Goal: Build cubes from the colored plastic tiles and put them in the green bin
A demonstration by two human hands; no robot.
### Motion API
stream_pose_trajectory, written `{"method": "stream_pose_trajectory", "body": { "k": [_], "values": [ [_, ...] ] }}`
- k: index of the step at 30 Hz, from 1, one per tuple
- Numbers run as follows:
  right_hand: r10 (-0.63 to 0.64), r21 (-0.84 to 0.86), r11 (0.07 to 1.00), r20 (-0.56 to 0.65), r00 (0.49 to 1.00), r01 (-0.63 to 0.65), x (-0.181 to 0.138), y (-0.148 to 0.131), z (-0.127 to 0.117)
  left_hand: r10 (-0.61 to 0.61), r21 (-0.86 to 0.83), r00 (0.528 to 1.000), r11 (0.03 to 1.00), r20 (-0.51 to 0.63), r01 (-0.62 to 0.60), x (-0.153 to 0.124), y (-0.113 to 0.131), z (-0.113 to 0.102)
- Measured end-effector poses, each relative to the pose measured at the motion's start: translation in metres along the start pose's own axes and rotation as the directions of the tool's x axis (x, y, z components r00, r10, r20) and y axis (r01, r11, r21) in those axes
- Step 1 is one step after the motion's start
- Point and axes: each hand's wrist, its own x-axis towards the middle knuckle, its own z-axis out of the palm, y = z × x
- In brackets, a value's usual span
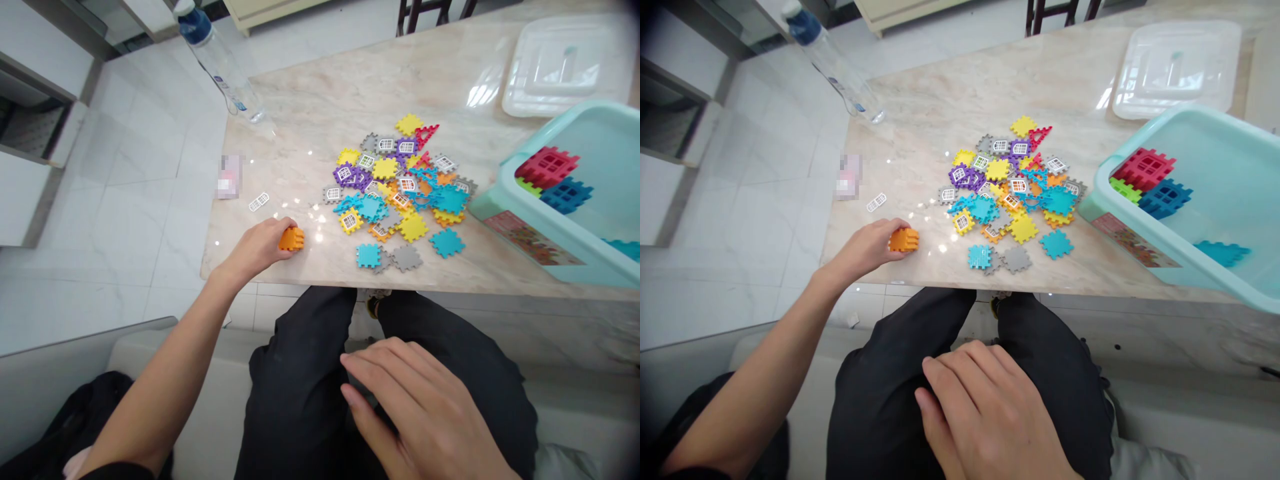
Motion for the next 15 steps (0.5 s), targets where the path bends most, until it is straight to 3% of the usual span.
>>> {"method": "stream_pose_trajectory", "body": {
  "k": [4, 15],
  "values": [
    [-0.001, -0.006, 1.000, 0.001, 1.000, 0.001, -0.001, 0.001, -0.001, -0.008, 0.003, 1.000, 1.000, -0.007, 0.008, 0.001, -0.003, 0.002],
    [0.003, -0.005, 1.000, -0.001, 1.000, -0.003, 0.001, 0.001, -0.002, 0.110, -0.061, 0.994, 0.992, 0.007, -0.109, 0.011, -0.015, 0.006]
  ]
}}
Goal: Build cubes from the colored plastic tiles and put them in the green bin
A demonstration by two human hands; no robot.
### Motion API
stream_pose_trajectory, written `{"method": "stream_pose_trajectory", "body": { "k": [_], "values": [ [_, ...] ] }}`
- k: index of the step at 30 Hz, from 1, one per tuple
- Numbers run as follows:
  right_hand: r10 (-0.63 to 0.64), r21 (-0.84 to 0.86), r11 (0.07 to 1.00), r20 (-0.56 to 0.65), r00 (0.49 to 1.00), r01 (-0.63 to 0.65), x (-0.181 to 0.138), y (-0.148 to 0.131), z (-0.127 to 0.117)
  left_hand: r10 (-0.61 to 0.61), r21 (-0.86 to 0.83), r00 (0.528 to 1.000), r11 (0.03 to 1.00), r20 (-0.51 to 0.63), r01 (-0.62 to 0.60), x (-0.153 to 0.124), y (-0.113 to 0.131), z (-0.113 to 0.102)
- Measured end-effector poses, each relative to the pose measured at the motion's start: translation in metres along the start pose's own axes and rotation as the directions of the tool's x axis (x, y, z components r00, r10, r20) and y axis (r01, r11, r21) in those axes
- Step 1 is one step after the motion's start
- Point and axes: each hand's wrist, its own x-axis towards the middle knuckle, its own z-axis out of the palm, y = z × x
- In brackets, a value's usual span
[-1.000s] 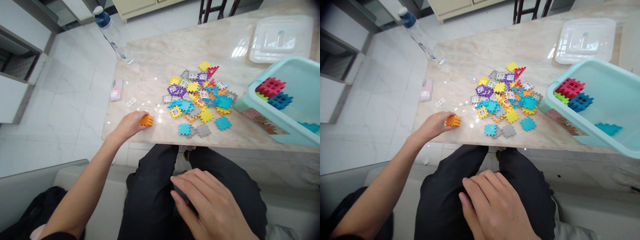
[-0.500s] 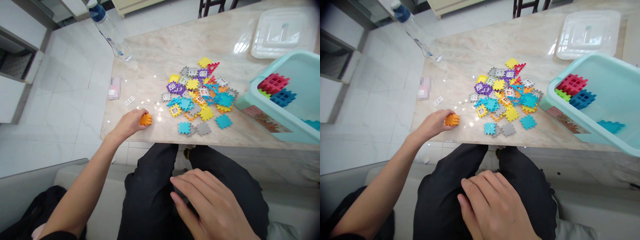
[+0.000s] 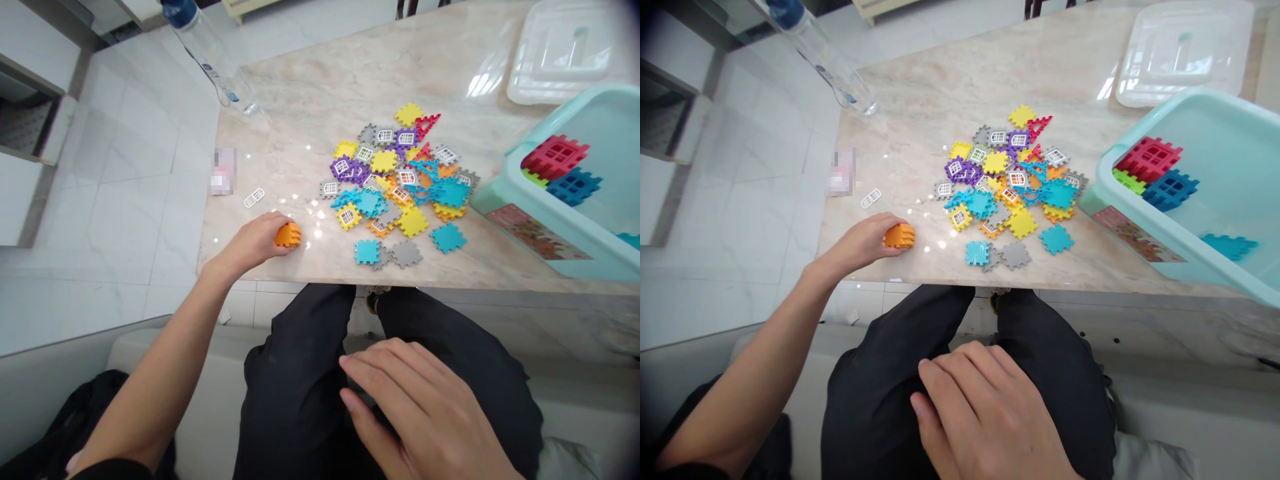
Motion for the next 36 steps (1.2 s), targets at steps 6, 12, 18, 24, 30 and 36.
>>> {"method": "stream_pose_trajectory", "body": {
  "k": [6, 12, 18, 24, 30, 36],
  "values": [
    [0.002, 0.001, 1.000, 0.009, 1.000, -0.002, 0.000, 0.000, -0.003, 0.019, -0.019, 1.000, 1.000, 0.000, -0.019, 0.002, 0.001, -0.002],
    [-0.004, -0.014, 1.000, 0.011, 1.000, 0.005, 0.001, 0.001, -0.003, 0.000, 0.001, 1.000, 1.000, 0.024, 0.000, 0.003, 0.003, -0.007],
    [0.002, -0.020, 1.000, 0.022, 1.000, -0.001, 0.000, -0.001, -0.003, -0.016, 0.019, 1.000, 1.000, 0.025, 0.015, 0.004, 0.004, -0.008],
    [-0.013, -0.035, 0.999, 0.040, 0.999, 0.014, 0.001, 0.002, -0.003, -0.049, 0.056, 0.998, 0.997, 0.032, 0.047, 0.006, 0.004, -0.007],
    [0.015, -0.021, 1.000, 0.029, 0.999, -0.014, 0.003, -0.001, -0.004, -0.041, 0.091, 0.999, 0.995, 0.029, 0.038, 0.007, 0.000, -0.005],
    [0.037, -0.029, 0.999, 0.044, 0.998, -0.036, 0.005, -0.001, -0.001, -0.044, 0.120, 0.999, 0.992, 0.006, 0.043, 0.010, -0.007, -0.002]
  ]
}}
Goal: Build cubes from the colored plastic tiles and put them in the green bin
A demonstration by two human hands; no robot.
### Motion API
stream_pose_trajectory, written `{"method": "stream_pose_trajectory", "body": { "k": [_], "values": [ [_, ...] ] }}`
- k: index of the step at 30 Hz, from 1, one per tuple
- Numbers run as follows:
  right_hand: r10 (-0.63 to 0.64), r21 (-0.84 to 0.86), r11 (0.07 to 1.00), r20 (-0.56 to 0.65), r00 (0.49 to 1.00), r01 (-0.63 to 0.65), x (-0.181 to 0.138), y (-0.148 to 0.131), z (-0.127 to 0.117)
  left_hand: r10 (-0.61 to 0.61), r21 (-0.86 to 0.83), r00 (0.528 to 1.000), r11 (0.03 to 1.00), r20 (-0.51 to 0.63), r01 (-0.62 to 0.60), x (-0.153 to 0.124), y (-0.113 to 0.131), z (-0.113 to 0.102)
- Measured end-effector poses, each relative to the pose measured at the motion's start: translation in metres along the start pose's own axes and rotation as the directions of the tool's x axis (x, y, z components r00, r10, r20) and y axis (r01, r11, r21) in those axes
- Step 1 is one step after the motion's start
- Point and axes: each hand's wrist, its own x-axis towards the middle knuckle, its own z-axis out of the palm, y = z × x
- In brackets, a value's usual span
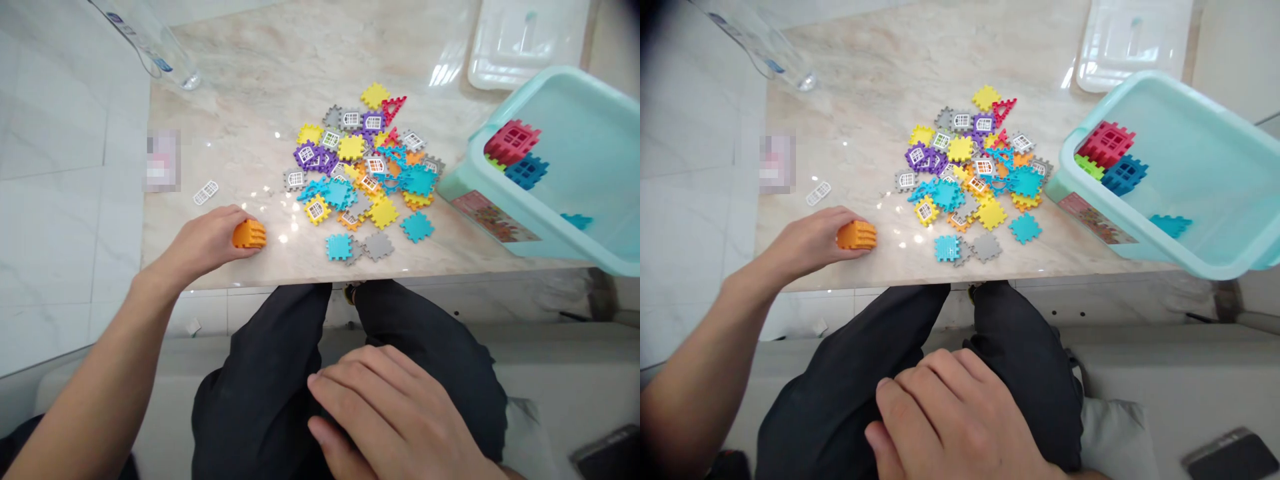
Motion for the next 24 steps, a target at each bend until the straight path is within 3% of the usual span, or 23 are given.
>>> {"method": "stream_pose_trajectory", "body": {
  "k": [4, 9, 12, 19, 21, 24],
  "values": [
    [-0.002, -0.009, 1.000, -0.004, 1.000, 0.002, 0.000, 0.002, 0.003, -0.001, 0.013, 1.000, 1.000, -0.010, 0.001, -0.002, 0.001, -0.006],
    [0.017, 0.046, 0.999, -0.011, 1.000, -0.017, 0.002, 0.002, 0.001, -0.089, -0.064, 0.965, 0.995, -0.247, 0.076, -0.039, 0.025, -0.017],
    [0.044, 0.057, 0.997, 0.025, 0.999, -0.045, 0.003, 0.001, 0.001, -0.194, -0.256, 0.903, 0.962, -0.383, 0.098, -0.088, 0.059, -0.021],
    [-0.025, -0.179, 0.984, -0.037, 0.999, 0.018, 0.000, -0.003, 0.022, -0.359, -0.664, 0.851, 0.747, -0.383, 0.016, -0.197, 0.164, -0.010],
    [-0.055, -0.261, 0.965, -0.058, 0.997, 0.038, -0.002, -0.009, 0.027, -0.301, -0.615, 0.853, 0.788, -0.426, -0.029, -0.216, 0.188, -0.001],
    [-0.097, -0.362, 0.931, -0.105, 0.990, 0.053, -0.012, -0.020, 0.031, -0.197, -0.422, 0.803, 0.903, -0.563, -0.074, -0.234, 0.210, 0.013]
  ]
}}
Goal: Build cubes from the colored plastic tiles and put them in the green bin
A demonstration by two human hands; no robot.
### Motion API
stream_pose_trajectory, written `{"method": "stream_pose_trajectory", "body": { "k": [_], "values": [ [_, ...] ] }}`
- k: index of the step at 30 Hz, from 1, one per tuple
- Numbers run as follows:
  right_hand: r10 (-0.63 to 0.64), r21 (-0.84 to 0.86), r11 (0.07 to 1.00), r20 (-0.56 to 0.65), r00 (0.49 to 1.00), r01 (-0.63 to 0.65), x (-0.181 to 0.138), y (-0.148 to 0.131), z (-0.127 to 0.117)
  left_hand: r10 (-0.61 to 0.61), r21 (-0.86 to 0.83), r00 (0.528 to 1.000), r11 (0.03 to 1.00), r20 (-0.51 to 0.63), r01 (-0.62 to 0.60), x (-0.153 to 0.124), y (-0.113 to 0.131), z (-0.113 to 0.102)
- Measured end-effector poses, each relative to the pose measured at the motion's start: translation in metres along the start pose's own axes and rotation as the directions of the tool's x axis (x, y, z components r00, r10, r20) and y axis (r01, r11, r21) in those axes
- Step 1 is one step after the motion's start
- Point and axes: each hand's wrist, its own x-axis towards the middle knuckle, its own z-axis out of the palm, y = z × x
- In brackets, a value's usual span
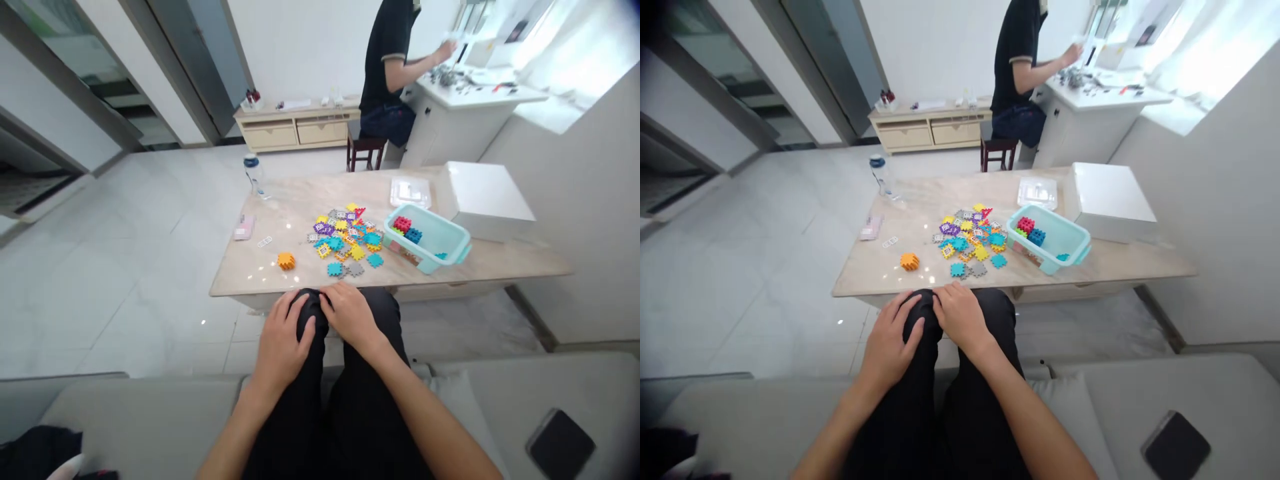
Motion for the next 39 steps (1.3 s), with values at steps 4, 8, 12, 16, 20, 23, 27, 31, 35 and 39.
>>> {"method": "stream_pose_trajectory", "body": {
  "k": [4, 8, 12, 16, 20, 23, 27, 31, 35, 39],
  "values": [
    [0.047, -0.115, 0.992, -0.104, 0.993, -0.059, -0.025, -0.005, -0.005, 0.074, 0.074, 0.994, 0.995, -0.080, -0.068, -0.016, -0.001, 0.002],
    [0.190, -0.106, 0.971, -0.203, 0.961, -0.214, -0.061, 0.006, 0.000, 0.110, 0.124, 0.982, 0.988, -0.155, -0.091, -0.022, -0.012, -0.001],
    [0.201, -0.020, 0.977, -0.250, 0.947, -0.213, -0.093, 0.009, 0.014, 0.125, 0.163, 0.972, 0.982, -0.201, -0.092, -0.032, -0.024, -0.002],
    [0.181, 0.048, 0.983, -0.257, 0.949, -0.174, -0.104, 0.003, 0.024, 0.120, 0.186, 0.965, 0.980, -0.233, -0.077, -0.040, -0.037, 0.000],
    [0.182, 0.214, 0.967, -0.201, 0.962, -0.138, -0.090, 0.014, 0.028, 0.086, 0.169, 0.971, 0.984, -0.222, -0.049, -0.039, -0.053, 0.006],
    [0.255, 0.370, 0.910, -0.153, 0.955, -0.184, -0.070, 0.034, 0.028, 0.048, 0.125, 0.978, 0.992, -0.203, -0.023, -0.031, -0.066, 0.012],
    [0.240, 0.409, 0.888, -0.026, 0.971, -0.208, -0.029, 0.068, 0.027, 0.029, 0.106, 0.981, 0.994, -0.191, -0.009, -0.024, -0.077, 0.018],
    [0.297, 0.290, 0.914, -0.001, 0.955, -0.284, 0.035, 0.109, 0.032, 0.037, 0.107, 0.976, 0.994, -0.213, -0.014, -0.029, -0.080, 0.020],
    [0.410, 0.100, 0.910, -0.057, 0.910, -0.403, 0.099, 0.150, 0.047, 0.038, 0.090, 0.977, 0.996, -0.210, -0.019, -0.036, -0.079, 0.018],
    [0.456, -0.083, 0.886, -0.023, 0.890, -0.456, 0.136, 0.177, 0.065, 0.014, 0.065, 0.982, 0.998, -0.187, -0.002, -0.038, -0.080, 0.016]
  ]
}}
